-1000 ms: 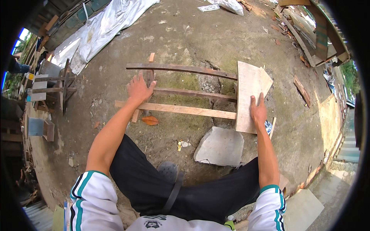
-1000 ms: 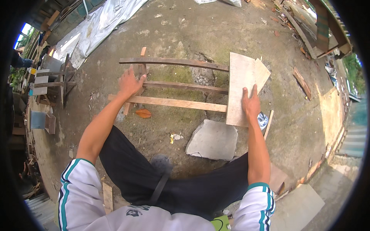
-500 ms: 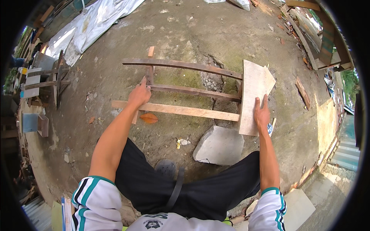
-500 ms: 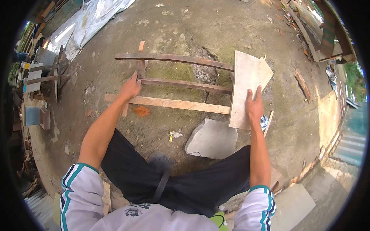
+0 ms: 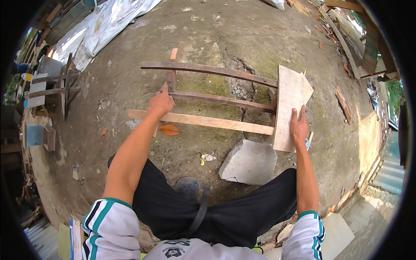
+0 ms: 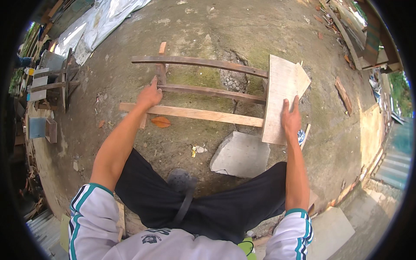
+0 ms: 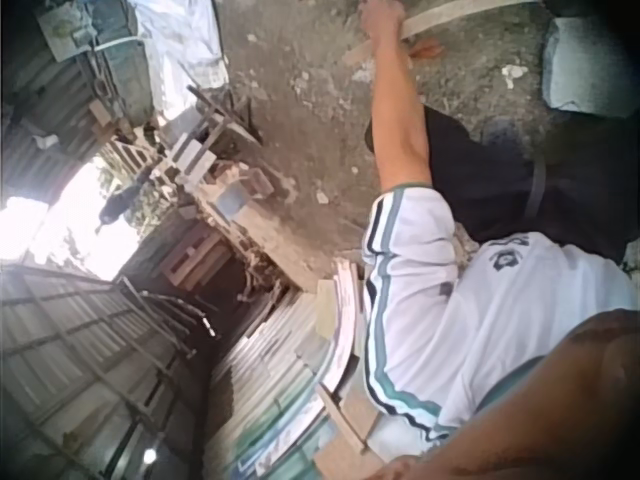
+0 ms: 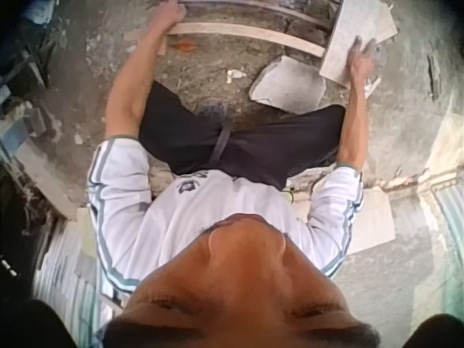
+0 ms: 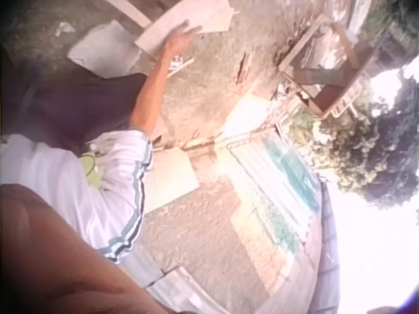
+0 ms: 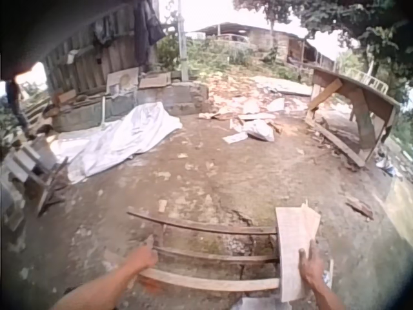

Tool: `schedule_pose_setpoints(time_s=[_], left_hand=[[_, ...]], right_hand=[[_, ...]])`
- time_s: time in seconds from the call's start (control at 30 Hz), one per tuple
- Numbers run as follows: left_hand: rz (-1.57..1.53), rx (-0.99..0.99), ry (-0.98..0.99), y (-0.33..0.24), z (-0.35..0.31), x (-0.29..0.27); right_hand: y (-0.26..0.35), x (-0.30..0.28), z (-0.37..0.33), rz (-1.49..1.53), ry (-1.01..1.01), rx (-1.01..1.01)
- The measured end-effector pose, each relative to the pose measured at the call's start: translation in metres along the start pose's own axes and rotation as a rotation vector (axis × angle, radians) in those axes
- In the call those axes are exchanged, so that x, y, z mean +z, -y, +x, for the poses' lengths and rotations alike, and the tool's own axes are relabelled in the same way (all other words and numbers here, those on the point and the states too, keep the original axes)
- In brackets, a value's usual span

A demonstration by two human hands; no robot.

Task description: The person assembles a wooden chair frame by positioning wooden slats and using a hammer to drive nails into the joints. The person repeatedly adjusts the frame and hammers nails to secure the structure.

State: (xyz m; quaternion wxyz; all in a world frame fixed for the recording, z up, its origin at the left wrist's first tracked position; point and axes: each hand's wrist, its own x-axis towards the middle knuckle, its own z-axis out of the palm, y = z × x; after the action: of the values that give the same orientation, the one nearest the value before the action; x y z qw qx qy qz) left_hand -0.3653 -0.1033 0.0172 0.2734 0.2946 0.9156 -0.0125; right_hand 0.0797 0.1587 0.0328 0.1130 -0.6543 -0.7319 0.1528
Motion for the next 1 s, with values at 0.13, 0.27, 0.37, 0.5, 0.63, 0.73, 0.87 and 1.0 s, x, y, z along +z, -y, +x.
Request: schedule_pose_setpoints(time_s=[0.13, 0.27, 0.37, 0.5, 0.63, 0.73, 0.87, 1.0], left_hand=[[0.003, 0.002, -0.019, 0.003, 0.0, 0.001], [0.043, -0.01, -0.005, -0.005, -0.003, 0.002], [-0.022, 0.013, -0.029, 0.006, 0.004, 0.003], [-0.109, 0.002, -0.025, 0.004, 0.006, 0.002], [-0.275, 0.046, 0.135, 0.03, 0.028, -0.012], [-0.33, 0.005, 0.315, 0.027, 0.039, -0.035], [-0.355, -0.001, 0.347, 0.016, 0.042, -0.046], [0.001, 0.09, 0.163, 0.009, 0.05, -0.029]], right_hand=[[0.001, 0.005, -0.002, -0.027, -0.023, 0.004], [0.001, -0.001, 0.001, -0.028, 0.018, 0.028], [0.0, 0.002, 0.0, -0.024, -0.003, 0.01], [-0.003, 0.002, -0.001, -0.04, 0.001, 0.019], [0.008, -0.002, -0.004, -0.023, 0.036, 0.05], [0.006, -0.003, -0.005, -0.037, 0.021, 0.055], [0.013, -0.006, -0.012, -0.059, 0.031, 0.042], [0.026, -0.01, -0.021, -0.213, 0.011, 0.045]])
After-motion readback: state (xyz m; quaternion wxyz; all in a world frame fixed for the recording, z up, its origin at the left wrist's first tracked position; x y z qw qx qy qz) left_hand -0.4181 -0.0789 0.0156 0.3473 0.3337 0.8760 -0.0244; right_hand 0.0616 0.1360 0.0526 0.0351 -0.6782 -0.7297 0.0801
